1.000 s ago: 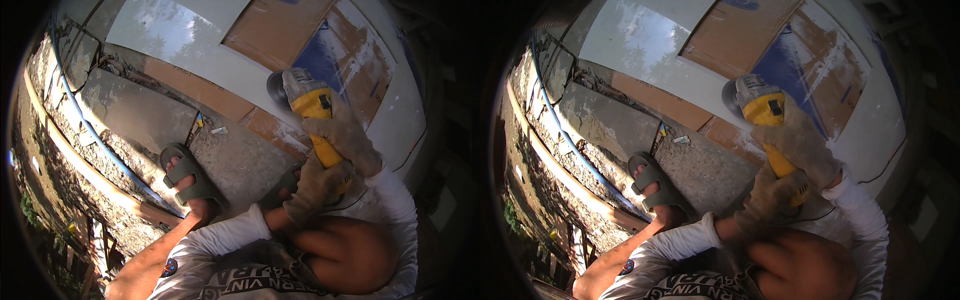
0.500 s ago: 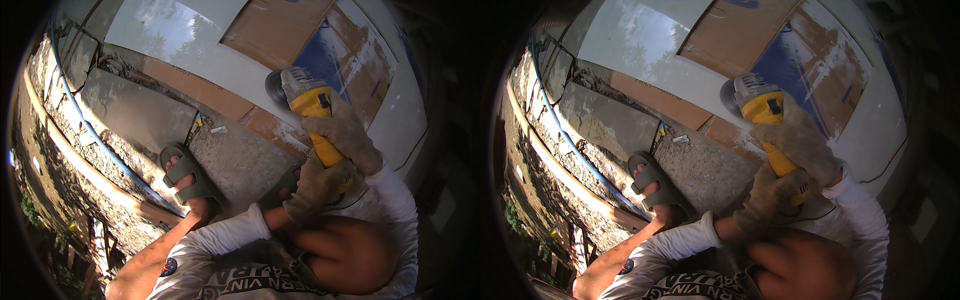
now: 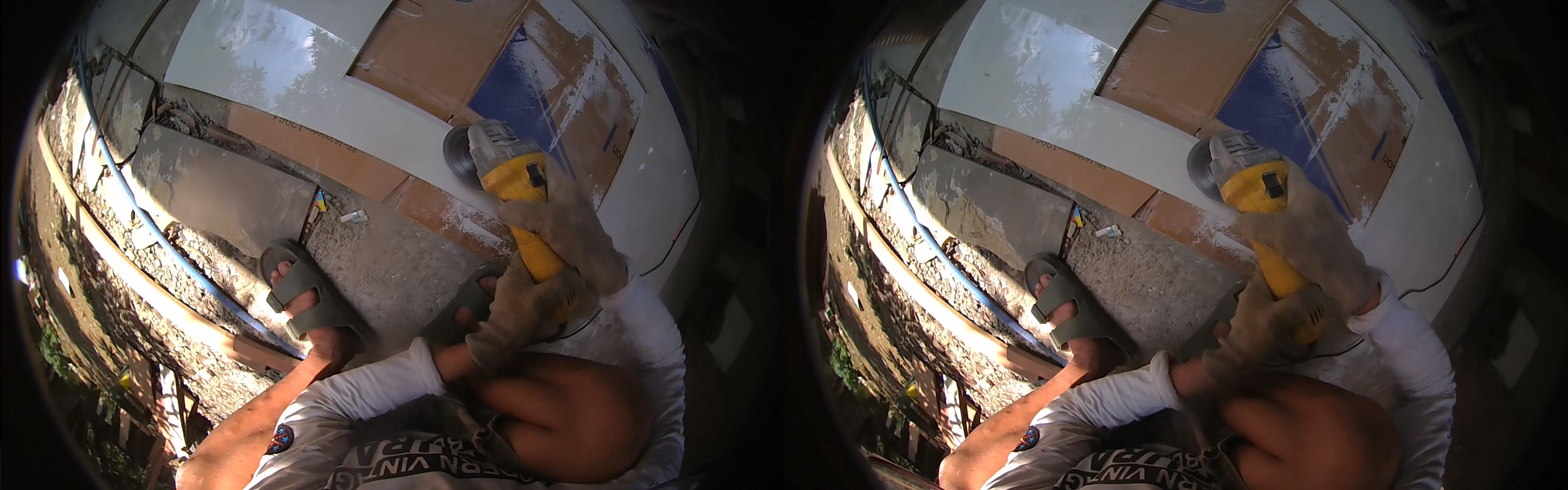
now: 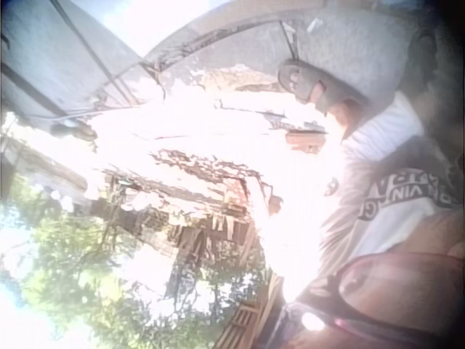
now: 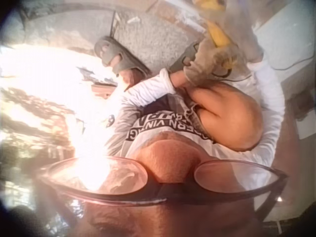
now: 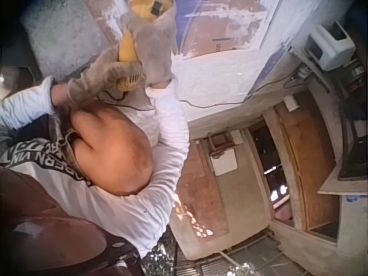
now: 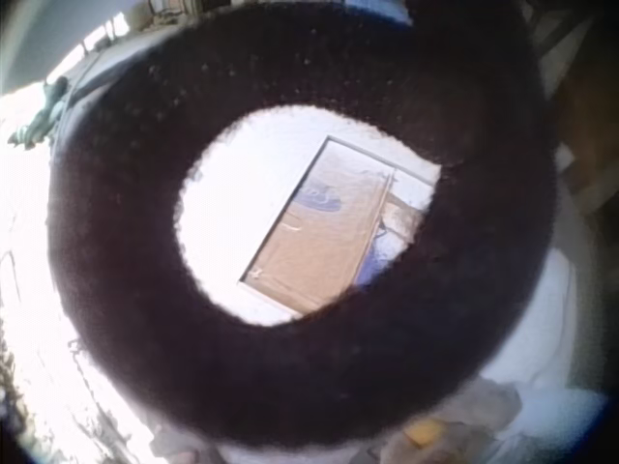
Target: The person uses a yellow angle grinder to sand a white vehicle panel, moving the tool along the surface while wearing gloves. The person occasionally wipes the surface with a gloved hand to remove dust.
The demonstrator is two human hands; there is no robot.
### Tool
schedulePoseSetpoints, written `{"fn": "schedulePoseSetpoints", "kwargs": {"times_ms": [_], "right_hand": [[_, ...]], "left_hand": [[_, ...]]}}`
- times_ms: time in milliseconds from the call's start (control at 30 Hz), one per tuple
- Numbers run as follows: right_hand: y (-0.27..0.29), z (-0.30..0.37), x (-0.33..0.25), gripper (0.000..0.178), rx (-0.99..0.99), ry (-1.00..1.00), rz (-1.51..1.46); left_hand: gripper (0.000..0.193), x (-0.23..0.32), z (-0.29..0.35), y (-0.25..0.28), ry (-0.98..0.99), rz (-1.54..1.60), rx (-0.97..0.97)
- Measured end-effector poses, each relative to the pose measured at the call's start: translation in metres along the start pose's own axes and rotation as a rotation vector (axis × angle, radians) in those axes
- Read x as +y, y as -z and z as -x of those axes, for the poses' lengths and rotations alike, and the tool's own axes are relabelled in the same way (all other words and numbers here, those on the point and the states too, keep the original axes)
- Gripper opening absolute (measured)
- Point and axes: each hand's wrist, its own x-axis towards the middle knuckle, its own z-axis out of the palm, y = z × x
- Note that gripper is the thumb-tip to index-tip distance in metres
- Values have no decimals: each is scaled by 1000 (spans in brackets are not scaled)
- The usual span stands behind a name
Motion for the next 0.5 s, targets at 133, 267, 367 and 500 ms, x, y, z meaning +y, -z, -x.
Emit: {"fn": "schedulePoseSetpoints", "kwargs": {"times_ms": [133, 267, 367, 500], "right_hand": [[1, 2, 0, 54, -8, -52, -65], [2, -5, -4, 59, -48, -9, 13], [-2, -12, -8, 71, -76, -14, 35], [-4, -17, -14, 73, -106, -36, 37]], "left_hand": [[50, 6, -1, -1, 381, 353, 30], [49, 6, -4, 3, -5, 7, -42], [49, 6, -6, 13, -271, -389, -46], [49, 12, -3, 13, 143, 125, 8]]}}
